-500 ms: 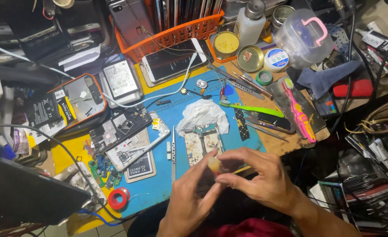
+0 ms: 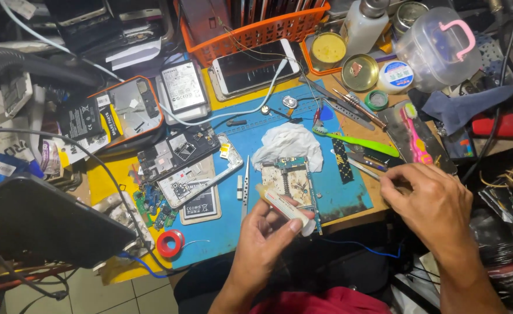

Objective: Repairing a mobile phone motherboard by applying flux and using a soldering iron on components.

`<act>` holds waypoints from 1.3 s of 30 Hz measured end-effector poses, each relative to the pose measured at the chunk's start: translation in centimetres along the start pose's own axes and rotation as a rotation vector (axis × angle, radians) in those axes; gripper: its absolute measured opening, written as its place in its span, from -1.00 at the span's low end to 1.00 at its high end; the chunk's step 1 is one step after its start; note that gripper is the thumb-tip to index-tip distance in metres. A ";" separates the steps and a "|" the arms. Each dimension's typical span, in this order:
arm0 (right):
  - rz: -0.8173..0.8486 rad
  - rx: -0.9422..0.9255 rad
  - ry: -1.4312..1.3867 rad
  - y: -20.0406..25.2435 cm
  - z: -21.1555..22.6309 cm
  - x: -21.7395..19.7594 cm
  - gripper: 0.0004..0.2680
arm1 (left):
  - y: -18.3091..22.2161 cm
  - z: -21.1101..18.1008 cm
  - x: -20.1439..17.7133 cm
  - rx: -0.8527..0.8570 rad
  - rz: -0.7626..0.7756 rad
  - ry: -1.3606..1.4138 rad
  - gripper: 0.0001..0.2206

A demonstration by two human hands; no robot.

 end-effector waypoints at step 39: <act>-0.214 -0.418 -0.997 5.6 6.2 -4.2 -0.83 | -0.3 2.9 4.9 -0.163 0.032 0.737 -0.76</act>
Point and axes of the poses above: each hand's wrist, its own y-axis away from the middle knuckle, its own x-axis out of the palm, z = x × y, the point moved 3 cm from there along -y, towards the middle knuckle, and after that the axes turned 3 degrees about -z, right-handed, at the moved point
